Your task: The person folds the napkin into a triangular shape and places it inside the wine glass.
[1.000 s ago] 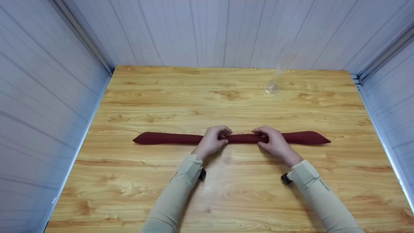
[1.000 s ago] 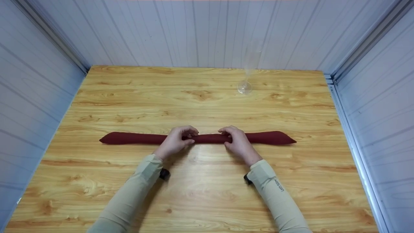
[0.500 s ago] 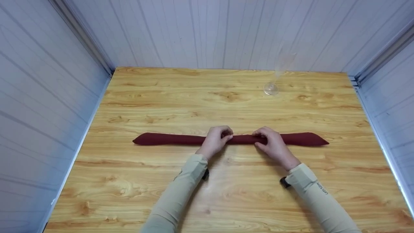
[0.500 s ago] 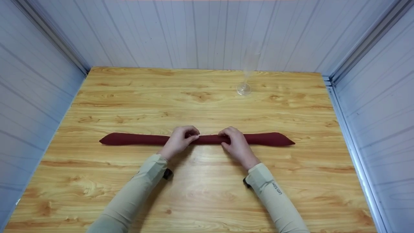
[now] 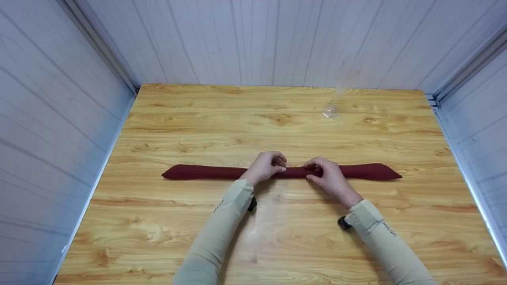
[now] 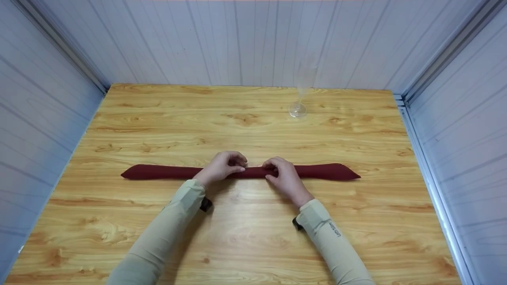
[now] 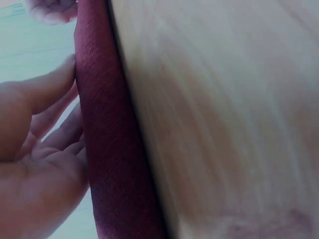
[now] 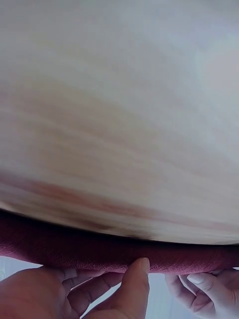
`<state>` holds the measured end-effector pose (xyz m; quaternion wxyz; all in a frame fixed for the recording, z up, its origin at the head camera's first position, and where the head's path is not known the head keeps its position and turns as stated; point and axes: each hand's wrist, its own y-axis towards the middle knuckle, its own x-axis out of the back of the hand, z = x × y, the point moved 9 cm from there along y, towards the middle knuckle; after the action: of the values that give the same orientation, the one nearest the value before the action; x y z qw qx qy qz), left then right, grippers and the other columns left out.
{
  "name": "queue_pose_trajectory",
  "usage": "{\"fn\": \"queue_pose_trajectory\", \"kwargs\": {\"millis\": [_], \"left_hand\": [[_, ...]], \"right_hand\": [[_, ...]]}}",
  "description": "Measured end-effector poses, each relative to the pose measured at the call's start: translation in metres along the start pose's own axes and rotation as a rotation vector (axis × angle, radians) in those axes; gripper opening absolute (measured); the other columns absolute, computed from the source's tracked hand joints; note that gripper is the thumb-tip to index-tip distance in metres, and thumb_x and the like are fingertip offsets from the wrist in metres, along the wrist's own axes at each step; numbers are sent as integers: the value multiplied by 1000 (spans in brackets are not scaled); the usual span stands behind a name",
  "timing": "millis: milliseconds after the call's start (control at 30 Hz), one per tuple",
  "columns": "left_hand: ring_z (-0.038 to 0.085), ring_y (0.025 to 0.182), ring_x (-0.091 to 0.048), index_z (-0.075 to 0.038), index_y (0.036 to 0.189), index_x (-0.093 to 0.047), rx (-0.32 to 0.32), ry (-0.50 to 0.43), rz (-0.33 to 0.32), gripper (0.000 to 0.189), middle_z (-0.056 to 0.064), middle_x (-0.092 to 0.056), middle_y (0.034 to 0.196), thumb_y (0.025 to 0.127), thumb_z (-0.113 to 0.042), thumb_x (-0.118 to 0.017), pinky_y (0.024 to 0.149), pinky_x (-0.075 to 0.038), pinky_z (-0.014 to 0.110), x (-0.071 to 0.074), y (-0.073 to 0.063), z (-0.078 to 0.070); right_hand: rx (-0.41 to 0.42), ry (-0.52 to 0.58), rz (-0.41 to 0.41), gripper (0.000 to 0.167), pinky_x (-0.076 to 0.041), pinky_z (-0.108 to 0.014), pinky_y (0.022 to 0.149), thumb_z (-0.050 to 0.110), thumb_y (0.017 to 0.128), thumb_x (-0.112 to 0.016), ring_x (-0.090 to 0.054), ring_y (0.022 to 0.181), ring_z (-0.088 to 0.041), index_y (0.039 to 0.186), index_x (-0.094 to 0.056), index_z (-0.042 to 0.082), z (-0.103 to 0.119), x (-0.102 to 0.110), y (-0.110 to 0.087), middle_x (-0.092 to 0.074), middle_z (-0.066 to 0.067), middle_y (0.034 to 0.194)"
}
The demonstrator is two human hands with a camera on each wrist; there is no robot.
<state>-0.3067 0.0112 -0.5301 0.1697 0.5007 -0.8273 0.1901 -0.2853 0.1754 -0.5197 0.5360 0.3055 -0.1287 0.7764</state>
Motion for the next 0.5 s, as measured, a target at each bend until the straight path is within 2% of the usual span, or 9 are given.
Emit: {"fn": "queue_pose_trajectory", "kwargs": {"millis": [233, 367, 500], "left_hand": [[15, 91, -63, 0, 110, -65, 30, 12, 80, 24, 7, -69, 95, 87, -5, -69, 83, -48, 25, -3, 1, 0], [14, 90, -62, -1, 108, -66, 35, 68, 120, 20, 6, -68, 95, 88, -6, -69, 81, -48, 25, -5, 3, -3], [15, 90, -61, -1, 105, -68, 34, 133, 170, 17, 6, -67, 97, 89, -7, -68, 81, -48, 24, -8, 5, -7]], "right_hand": [[-73, 54, 40, 28, -49, -37, 83, -3, 80, -75, -60, 96, -20, 106, -67, 5, -10, -3, 3, -67, -5, 104], [-116, 112, 63, 29, -48, -37, 85, -2, 80, -74, -61, 97, -22, 108, -66, 3, -16, -3, 6, -68, -7, 104], [-119, 148, 75, 30, -49, -41, 86, -3, 79, -75, -61, 96, -26, 107, -66, 1, -17, -2, 8, -68, -11, 104]]}}
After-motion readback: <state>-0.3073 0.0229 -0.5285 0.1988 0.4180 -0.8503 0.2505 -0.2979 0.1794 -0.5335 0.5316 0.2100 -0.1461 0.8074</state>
